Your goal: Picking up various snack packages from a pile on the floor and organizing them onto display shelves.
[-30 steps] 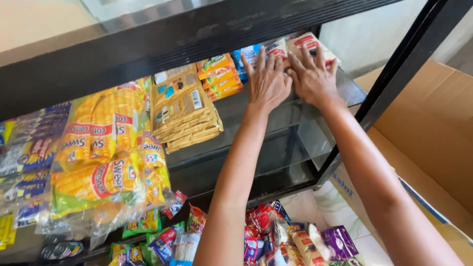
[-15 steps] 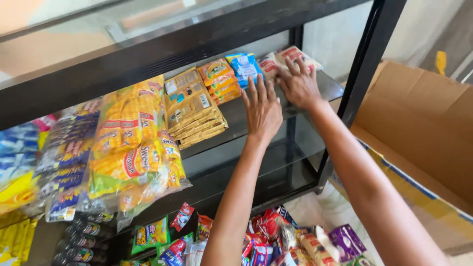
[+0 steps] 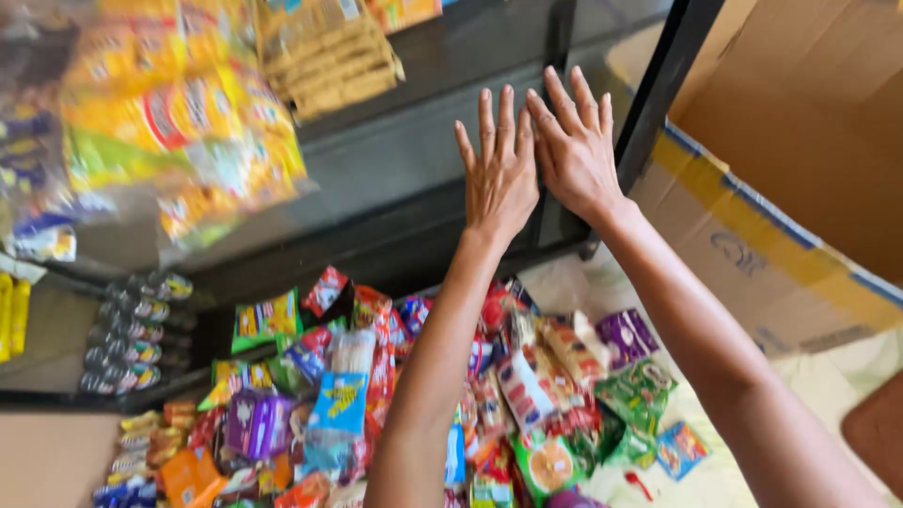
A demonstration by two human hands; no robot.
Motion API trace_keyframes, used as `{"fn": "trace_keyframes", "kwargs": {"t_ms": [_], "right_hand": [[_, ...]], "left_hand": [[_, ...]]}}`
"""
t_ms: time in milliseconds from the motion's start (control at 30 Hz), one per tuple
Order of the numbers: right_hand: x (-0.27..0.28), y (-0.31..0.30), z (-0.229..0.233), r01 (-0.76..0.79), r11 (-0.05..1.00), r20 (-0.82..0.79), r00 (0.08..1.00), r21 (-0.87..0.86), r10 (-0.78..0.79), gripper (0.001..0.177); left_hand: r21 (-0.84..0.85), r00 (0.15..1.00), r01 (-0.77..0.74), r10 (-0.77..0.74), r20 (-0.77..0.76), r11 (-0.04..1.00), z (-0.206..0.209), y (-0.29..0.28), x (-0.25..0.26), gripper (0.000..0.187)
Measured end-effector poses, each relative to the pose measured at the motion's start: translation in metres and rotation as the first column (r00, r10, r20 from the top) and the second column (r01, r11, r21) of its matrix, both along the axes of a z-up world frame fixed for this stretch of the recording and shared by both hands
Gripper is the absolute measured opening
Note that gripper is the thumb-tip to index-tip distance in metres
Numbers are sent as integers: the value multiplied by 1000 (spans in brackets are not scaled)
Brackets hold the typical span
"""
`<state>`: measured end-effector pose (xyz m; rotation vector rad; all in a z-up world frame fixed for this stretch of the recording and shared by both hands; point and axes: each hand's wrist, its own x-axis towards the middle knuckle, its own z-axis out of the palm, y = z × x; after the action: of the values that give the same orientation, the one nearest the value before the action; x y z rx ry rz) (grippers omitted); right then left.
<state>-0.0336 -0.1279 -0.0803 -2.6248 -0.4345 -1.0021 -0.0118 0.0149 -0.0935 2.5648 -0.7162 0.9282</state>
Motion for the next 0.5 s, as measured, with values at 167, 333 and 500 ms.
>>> {"fn": "trace_keyframes", "kwargs": {"t_ms": [167,333,500], "right_hand": [[-50,9,-64,-21,999,-76,997,35,24,50],[-106,9,-136,-64,996,-229,971,55,75,50],[-174,-3,-211,-143,987,-428,889,77,162,49]], "left_hand": [[13,996,-4,6,-91,1000,-57,11,-60,55],[62,976,-21,34,-217,998,-121,32,-128,56],[94,892,35,12,-452,995,-181,52,-197,56]]}}
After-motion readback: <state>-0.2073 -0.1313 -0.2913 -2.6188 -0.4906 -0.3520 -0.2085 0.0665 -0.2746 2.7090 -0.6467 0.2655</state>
